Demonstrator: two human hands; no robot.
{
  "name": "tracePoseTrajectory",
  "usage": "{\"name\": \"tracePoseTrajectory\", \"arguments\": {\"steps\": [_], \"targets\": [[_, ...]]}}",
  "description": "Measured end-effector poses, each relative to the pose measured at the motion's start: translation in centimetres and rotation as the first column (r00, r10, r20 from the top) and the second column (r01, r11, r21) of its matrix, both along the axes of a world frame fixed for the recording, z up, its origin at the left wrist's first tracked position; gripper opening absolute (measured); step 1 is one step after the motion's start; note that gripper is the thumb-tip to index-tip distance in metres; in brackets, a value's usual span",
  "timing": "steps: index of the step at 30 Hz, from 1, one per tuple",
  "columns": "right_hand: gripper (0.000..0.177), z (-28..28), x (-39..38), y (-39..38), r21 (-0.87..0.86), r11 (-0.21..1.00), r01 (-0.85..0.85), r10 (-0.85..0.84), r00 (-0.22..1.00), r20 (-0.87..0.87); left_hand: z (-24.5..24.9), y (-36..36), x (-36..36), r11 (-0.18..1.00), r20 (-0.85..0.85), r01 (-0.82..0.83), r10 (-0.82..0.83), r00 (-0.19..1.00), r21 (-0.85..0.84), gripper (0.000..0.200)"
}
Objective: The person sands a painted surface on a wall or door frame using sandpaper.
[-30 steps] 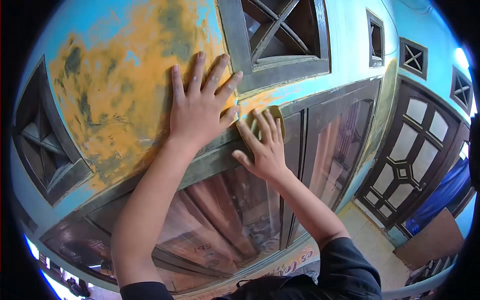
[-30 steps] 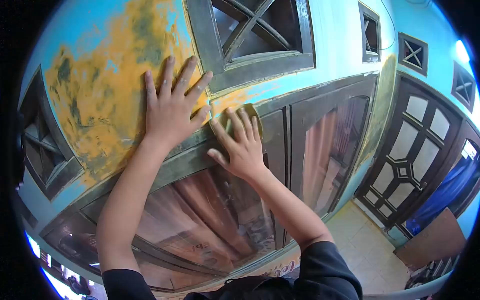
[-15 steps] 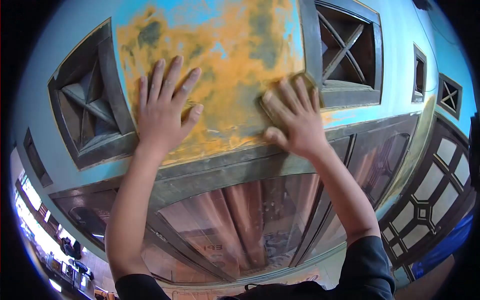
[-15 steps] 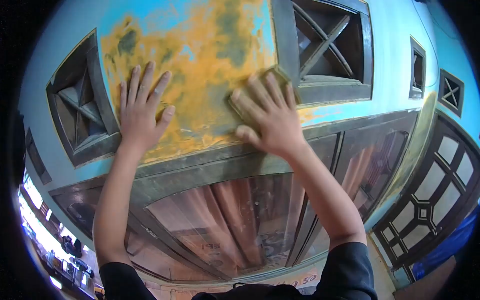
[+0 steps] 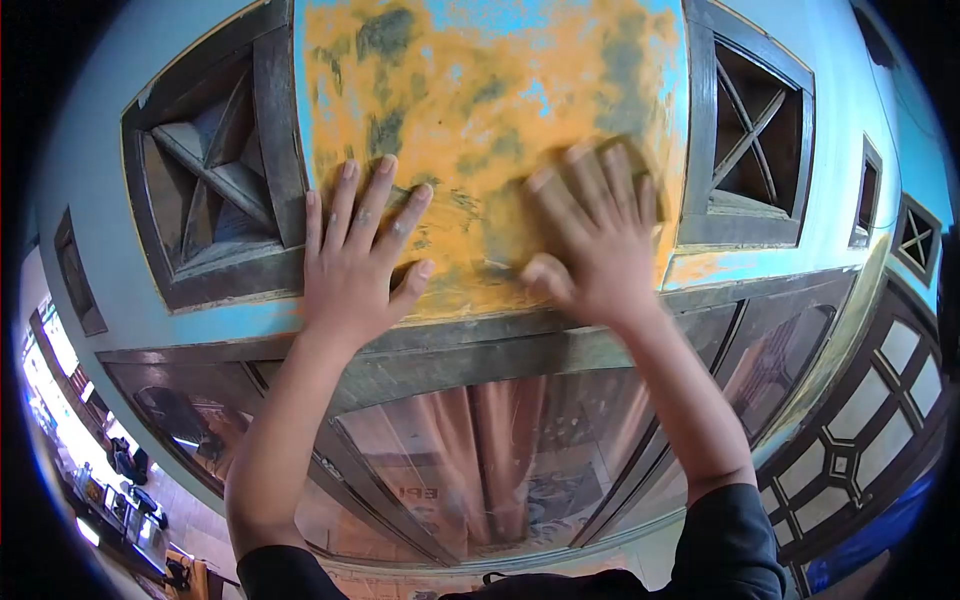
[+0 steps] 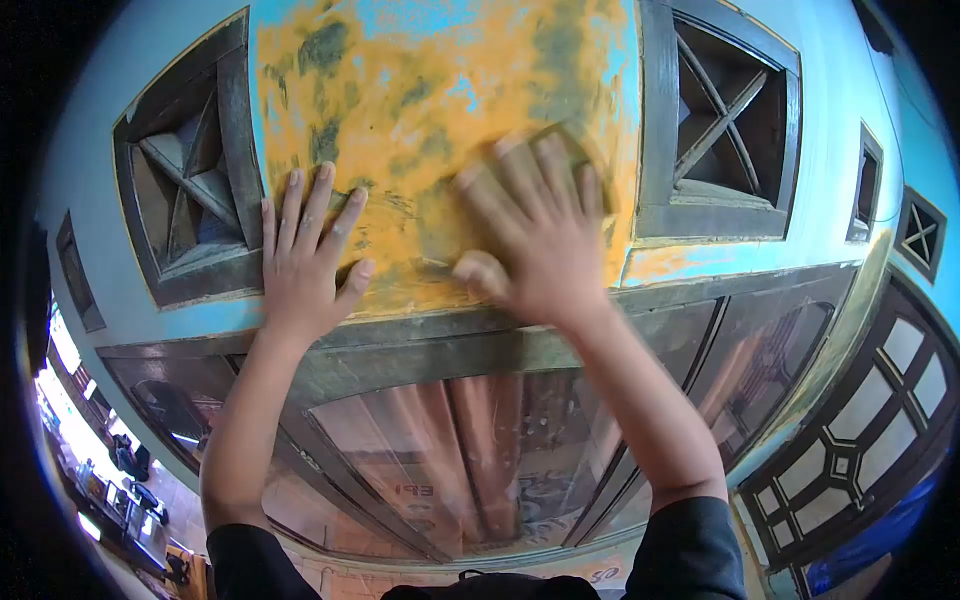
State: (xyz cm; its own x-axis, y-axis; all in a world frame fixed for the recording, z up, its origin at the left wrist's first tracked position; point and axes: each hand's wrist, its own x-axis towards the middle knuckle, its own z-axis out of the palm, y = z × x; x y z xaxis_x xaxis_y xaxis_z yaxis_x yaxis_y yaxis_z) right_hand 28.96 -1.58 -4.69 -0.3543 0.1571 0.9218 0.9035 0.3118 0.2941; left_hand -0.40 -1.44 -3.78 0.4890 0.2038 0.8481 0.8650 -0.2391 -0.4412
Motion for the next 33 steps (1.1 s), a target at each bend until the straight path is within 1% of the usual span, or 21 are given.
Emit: {"name": "tracePoseTrajectory", "arguments": {"steps": [1,3,6,7,9,11,12,15,16,17,19,20,21,23,25,26,27,29,31,32,33], "targets": [[0.077,-2.0,-1.7,-0.7,-0.098,0.994,0.053,-0.038,0.988,0.147,-0.4,-0.2,0.1,1.0,-0.001,-0.004,0.004,1.0,-0.008,0.065],[0.074,-6.1,-3.3,-0.7,-0.246,0.968,-0.057,0.129,0.948,0.29,-1.8,-0.1,0.0,1.0,0.007,-0.007,0.007,1.0,-0.012,0.067],[0.073,-5.8,-1.2,-0.7,-0.149,0.987,0.067,-0.06,0.997,0.052,-5.6,-0.2,-0.8,0.998,0.051,0.011,-0.008,0.999,-0.066,0.069],[0.072,-5.4,-0.5,-0.6,-0.133,0.985,0.111,-0.127,0.985,-0.114,-7.2,-0.2,-1.1,0.996,0.073,0.021,-0.014,0.997,-0.092,0.07],[0.074,-6.6,0.1,0.3,-0.065,0.998,-0.003,-0.022,0.924,-0.382,-10.3,-0.1,-1.5,0.993,0.127,0.019,-0.005,0.992,-0.117,0.072],[0.074,-8.9,-3.4,-1.0,-0.181,0.984,-0.005,-0.05,0.953,-0.299,-12.4,0.1,-1.2,0.993,0.203,0.014,0.01,0.979,-0.117,0.073],[0.076,-10.6,-4.6,-0.7,-0.195,0.98,-0.04,0.017,0.993,-0.119,-12.9,0.2,-1.0,0.991,0.27,0.078,-0.046,0.962,-0.11,0.071],[0.075,-11.9,-3.7,-0.8,-0.226,0.974,0.029,-0.058,0.991,-0.123,-13.0,-0.1,-0.6,0.985,0.317,0.102,-0.053,0.947,-0.14,0.069],[0.073,-10.6,-3.1,-1.6,-0.236,0.971,0.042,-0.115,0.946,-0.303,-13.0,-0.1,-0.6,0.985,0.324,0.104,-0.055,0.945,-0.136,0.068],[0.073,-10.6,-1.9,-0.9,-0.169,0.985,0.017,-0.089,0.898,-0.431,-13.1,0.0,-0.5,0.985,0.33,0.108,-0.059,0.942,-0.135,0.067],[0.074,-10.3,-1.7,-0.8,-0.112,0.993,0.028,-0.081,0.858,-0.507,-13.4,0.0,-0.4,0.986,0.329,0.104,-0.056,0.943,-0.131,0.069],[0.076,-10.7,-2.9,-1.4,-0.13,0.991,-0.002,-0.061,0.876,-0.478,-13.5,0.0,-0.4,0.988,0.321,0.095,-0.05,0.946,-0.125,0.07],[0.074,-11.5,-4.0,-1.9,-0.225,0.974,-0.015,-0.076,0.919,-0.387,-13.6,0.0,-0.4,0.989,0.311,0.086,-0.045,0.949,-0.119,0.072],[0.071,-13.0,-4.9,-2.2,-0.272,0.961,-0.054,0.008,0.986,-0.169,-13.6,0.1,-0.4,0.99,0.305,0.088,-0.05,0.951,-0.113,0.072],[0.069,-13.0,-2.4,-1.5,-0.232,0.972,0.046,-0.082,0.986,-0.148,-13.5,0.3,-0.6,0.991,0.29,0.089,-0.056,0.955,-0.103,0.071],[0.069,-12.5,-1.2,-1.1,-0.219,0.975,0.04,-0.105,0.949,-0.298,-13.5,0.3,-0.7,0.991,0.284,0.087,-0.055,0.957,-0.1,0.071],[0.071,-11.4,-0.2,-0.8,-0.19,0.979,0.079,-0.149,0.908,-0.392,-13.6,0.3,-0.8,0.991,0.278,0.087,-0.055,0.959,-0.102,0.071],[0.07,-10.6,-0.6,-0.8,-0.126,0.992,0.025,-0.084,0.867,-0.492,-13.9,0.2,-0.6,0.987,0.323,0.116,-0.076,0.943,-0.108,0.069],[0.068,-11.3,-3.0,-2.0,-0.269,0.963,0.007,-0.087,0.954,-0.286,-13.7,0.3,-0.3,0.985,0.352,0.13,-0.081,0.932,-0.115,0.067],[0.068,-12.0,-3.5,-2.3,-0.342,0.939,-0.045,0.009,0.994,-0.105,-13.7,0.0,-0.3,0.983,0.359,0.131,-0.077,0.93,-0.128,0.068],[0.068,-12.5,-3.4,-2.5,-0.414,0.904,-0.109,0.095,0.994,-0.055,-13.7,-0.2,-0.2,0.981,0.363,0.133,-0.074,0.929,-0.14,0.068]]}}
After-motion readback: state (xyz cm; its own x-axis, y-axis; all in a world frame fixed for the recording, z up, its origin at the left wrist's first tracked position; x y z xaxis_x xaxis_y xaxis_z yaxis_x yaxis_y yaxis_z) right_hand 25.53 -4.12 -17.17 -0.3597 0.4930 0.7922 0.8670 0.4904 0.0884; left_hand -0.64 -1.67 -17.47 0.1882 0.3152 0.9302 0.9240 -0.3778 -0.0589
